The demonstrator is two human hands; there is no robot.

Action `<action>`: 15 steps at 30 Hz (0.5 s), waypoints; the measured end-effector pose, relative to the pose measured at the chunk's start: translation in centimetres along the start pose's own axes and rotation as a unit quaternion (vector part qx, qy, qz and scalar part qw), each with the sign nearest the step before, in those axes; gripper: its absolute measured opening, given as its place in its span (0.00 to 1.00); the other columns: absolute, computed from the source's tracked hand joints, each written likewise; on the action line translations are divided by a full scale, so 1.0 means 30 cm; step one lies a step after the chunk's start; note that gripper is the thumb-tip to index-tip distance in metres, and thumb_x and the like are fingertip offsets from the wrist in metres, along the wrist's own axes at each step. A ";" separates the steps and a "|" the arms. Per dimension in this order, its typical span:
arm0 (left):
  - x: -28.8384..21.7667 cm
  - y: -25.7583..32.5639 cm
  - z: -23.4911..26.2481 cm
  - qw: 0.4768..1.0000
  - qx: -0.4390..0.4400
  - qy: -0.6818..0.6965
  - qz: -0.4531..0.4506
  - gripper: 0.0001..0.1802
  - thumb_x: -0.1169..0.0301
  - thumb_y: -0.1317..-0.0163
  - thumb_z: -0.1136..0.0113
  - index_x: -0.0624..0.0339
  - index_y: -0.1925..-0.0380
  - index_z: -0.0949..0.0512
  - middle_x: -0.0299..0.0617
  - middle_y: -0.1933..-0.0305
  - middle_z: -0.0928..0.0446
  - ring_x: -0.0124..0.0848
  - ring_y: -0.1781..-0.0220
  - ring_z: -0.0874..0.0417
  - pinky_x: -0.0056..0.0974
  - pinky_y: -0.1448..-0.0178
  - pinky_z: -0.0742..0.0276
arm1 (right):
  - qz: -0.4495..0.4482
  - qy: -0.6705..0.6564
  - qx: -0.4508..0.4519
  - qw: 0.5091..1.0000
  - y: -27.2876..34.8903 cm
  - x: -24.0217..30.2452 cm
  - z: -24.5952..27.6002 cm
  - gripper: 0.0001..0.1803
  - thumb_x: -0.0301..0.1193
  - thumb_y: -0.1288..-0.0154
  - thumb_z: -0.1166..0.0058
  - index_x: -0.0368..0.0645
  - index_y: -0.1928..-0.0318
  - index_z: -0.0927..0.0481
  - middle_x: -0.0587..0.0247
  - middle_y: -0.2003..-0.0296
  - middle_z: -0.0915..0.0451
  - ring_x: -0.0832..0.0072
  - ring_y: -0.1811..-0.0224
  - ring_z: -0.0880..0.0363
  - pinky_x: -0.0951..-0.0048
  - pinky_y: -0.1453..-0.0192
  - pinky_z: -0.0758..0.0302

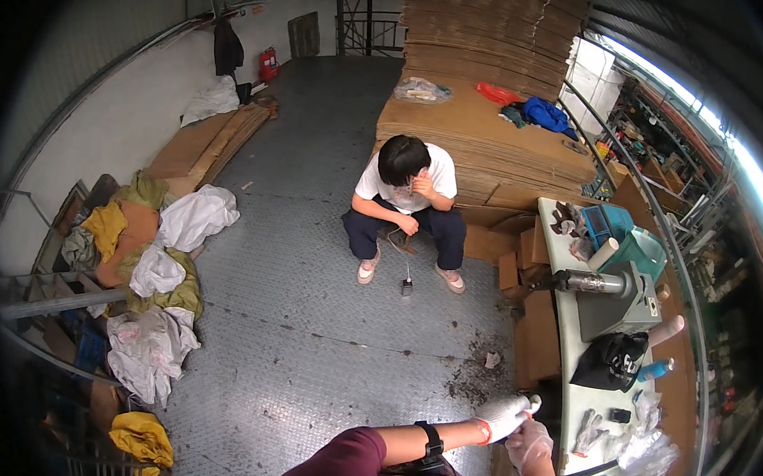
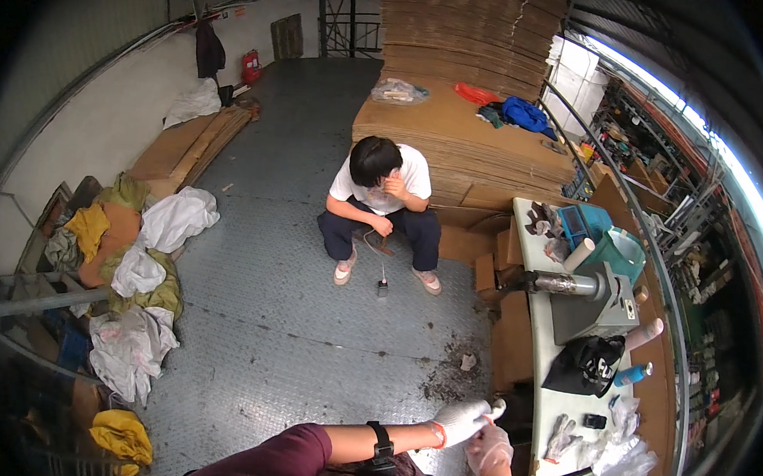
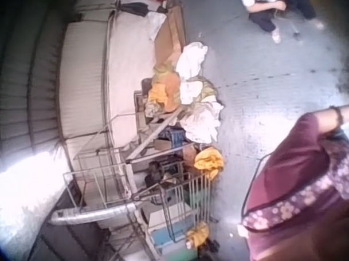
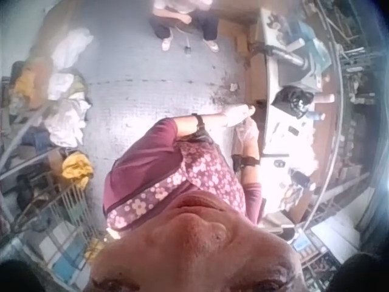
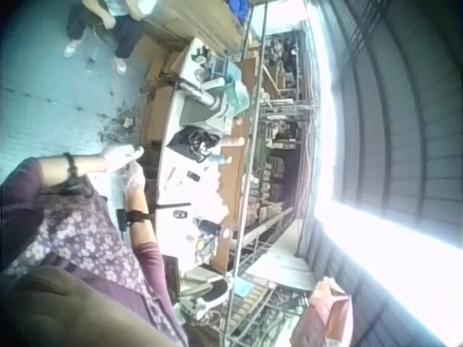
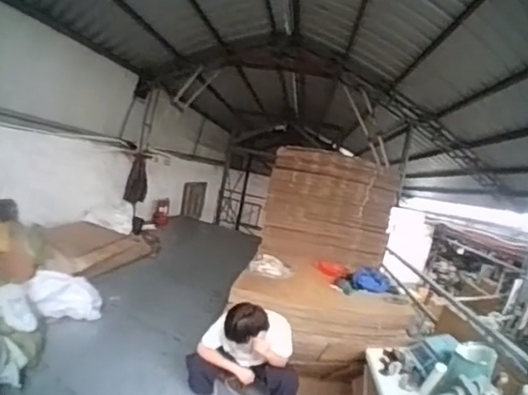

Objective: The recorder puts on plastic gloves and then fabric work gloves at a workbench.

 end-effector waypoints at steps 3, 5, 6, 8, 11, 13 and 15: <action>-0.118 0.030 -0.067 0.984 0.024 0.010 -0.177 0.13 0.59 0.26 0.46 0.56 0.60 0.20 0.47 0.64 0.19 0.43 0.60 0.16 0.47 0.53 0.23 | -0.071 -0.287 0.082 0.952 0.014 -0.029 -0.002 0.11 0.34 0.22 0.57 0.47 0.59 0.21 0.67 0.72 0.19 0.75 0.79 0.22 0.72 0.78 0.22; -0.098 0.032 -0.167 0.958 0.124 0.222 -0.129 0.08 0.67 0.28 0.43 0.60 0.59 0.22 0.38 0.62 0.21 0.28 0.56 0.22 0.39 0.47 0.25 | -0.017 -0.258 0.137 0.956 0.045 0.023 -0.039 0.14 0.38 0.21 0.60 0.43 0.48 0.26 0.62 0.58 0.23 0.68 0.61 0.27 0.66 0.59 0.29; -0.116 0.044 -0.190 0.963 0.112 0.170 -0.177 0.08 0.67 0.29 0.42 0.60 0.58 0.23 0.40 0.62 0.21 0.29 0.55 0.22 0.39 0.46 0.25 | 0.010 -0.253 0.157 0.955 0.080 0.048 -0.053 0.18 0.40 0.20 0.61 0.41 0.43 0.29 0.60 0.50 0.25 0.65 0.52 0.29 0.63 0.49 0.32; -0.085 0.050 -0.257 0.964 0.157 0.092 -0.192 0.09 0.67 0.31 0.40 0.60 0.57 0.23 0.43 0.61 0.22 0.32 0.55 0.23 0.40 0.46 0.27 | 0.065 -0.242 0.196 0.948 0.170 0.107 -0.090 0.28 0.45 0.19 0.63 0.36 0.32 0.34 0.55 0.36 0.29 0.59 0.34 0.34 0.57 0.30 0.39; -0.003 0.028 -0.290 0.974 0.136 0.117 -0.139 0.11 0.68 0.37 0.39 0.61 0.57 0.22 0.48 0.59 0.20 0.38 0.57 0.21 0.43 0.49 0.26 | 0.137 -0.139 0.234 0.952 0.275 0.152 -0.146 0.35 0.50 0.20 0.61 0.30 0.30 0.34 0.45 0.36 0.24 0.53 0.36 0.26 0.53 0.30 0.29; 0.050 0.016 -0.301 0.990 0.113 0.031 -0.081 0.13 0.70 0.41 0.40 0.60 0.56 0.21 0.50 0.61 0.18 0.41 0.56 0.17 0.46 0.51 0.24 | 0.199 0.002 0.260 0.945 0.300 0.151 -0.193 0.33 0.48 0.19 0.67 0.34 0.31 0.30 0.41 0.35 0.25 0.52 0.38 0.23 0.50 0.34 0.26; 0.015 0.020 -0.310 0.984 0.139 0.040 -0.108 0.12 0.69 0.40 0.42 0.59 0.57 0.20 0.52 0.62 0.17 0.48 0.57 0.15 0.49 0.53 0.23 | 0.176 0.000 0.175 0.969 0.238 0.116 -0.148 0.31 0.47 0.22 0.63 0.36 0.33 0.28 0.45 0.36 0.24 0.54 0.37 0.23 0.52 0.32 0.27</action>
Point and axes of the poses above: each hand's wrist, its own y-axis away from the middle knuckle, its own z-axis out of the back of the hand, x = y × z, the point moved 10 cm from there along -y, towards the middle knuckle
